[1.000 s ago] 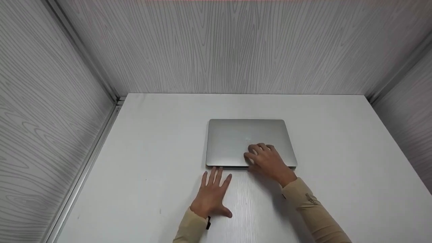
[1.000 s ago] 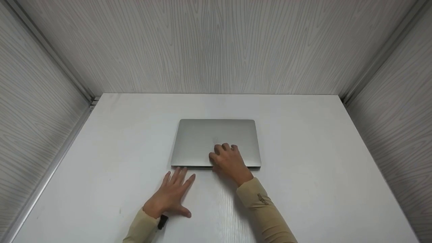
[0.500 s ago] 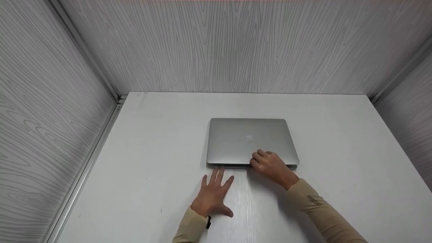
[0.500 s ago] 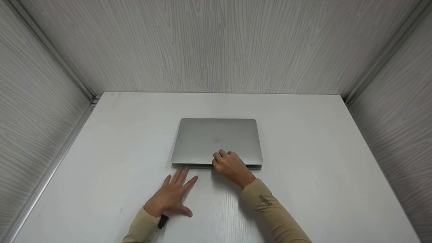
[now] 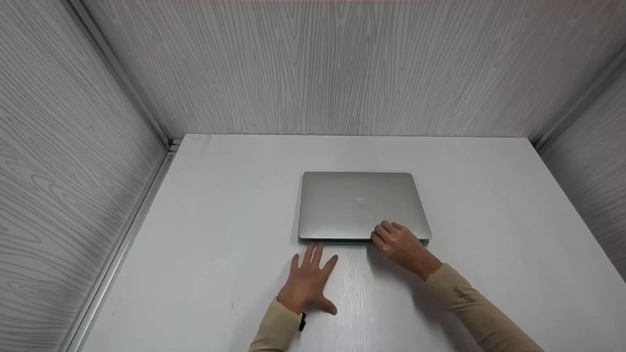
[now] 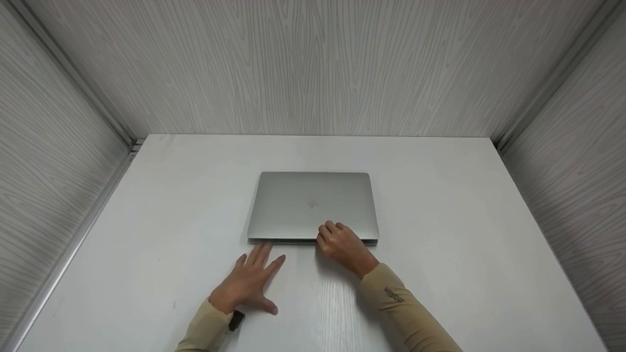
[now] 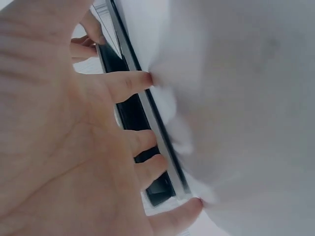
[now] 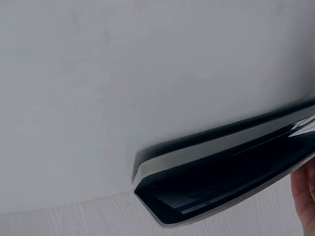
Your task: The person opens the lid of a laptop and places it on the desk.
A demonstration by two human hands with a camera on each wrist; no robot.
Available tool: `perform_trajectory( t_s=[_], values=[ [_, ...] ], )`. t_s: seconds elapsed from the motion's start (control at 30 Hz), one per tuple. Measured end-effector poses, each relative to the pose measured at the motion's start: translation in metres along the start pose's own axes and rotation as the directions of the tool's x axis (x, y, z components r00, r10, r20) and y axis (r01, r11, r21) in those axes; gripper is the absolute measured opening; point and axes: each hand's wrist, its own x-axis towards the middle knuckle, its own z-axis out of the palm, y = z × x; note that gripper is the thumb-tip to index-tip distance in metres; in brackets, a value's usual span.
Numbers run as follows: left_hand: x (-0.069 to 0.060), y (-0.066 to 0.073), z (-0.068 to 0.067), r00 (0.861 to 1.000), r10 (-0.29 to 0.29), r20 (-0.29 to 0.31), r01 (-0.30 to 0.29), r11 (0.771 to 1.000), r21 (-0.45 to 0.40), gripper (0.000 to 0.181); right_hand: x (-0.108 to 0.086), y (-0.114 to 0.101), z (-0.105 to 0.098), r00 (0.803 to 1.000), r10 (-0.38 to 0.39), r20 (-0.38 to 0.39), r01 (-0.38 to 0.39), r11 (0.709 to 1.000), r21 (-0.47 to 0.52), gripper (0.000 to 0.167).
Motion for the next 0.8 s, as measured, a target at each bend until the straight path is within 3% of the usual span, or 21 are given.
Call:
perform_trajectory(
  t_s=[0.2,0.5,0.8],
  values=[
    [0.000,0.000,-0.002,1.000,-0.009,0.024,0.009,1.000,-0.003,0.112,-0.012,0.005,-0.001,1.000,0.005,-0.030,-0.005,1.000,-0.015,0.050],
    [0.000,-0.002,-0.001,1.000,-0.008,0.018,0.008,1.000,-0.002,0.112,-0.034,0.014,-0.011,0.999,0.032,0.001,-0.032,0.999,-0.026,0.058],
    [0.001,-0.003,0.000,0.999,-0.006,0.032,0.007,0.999,-0.037,0.112,-0.050,0.021,-0.019,0.999,0.046,-0.022,-0.046,0.999,-0.023,0.051]
  ],
)
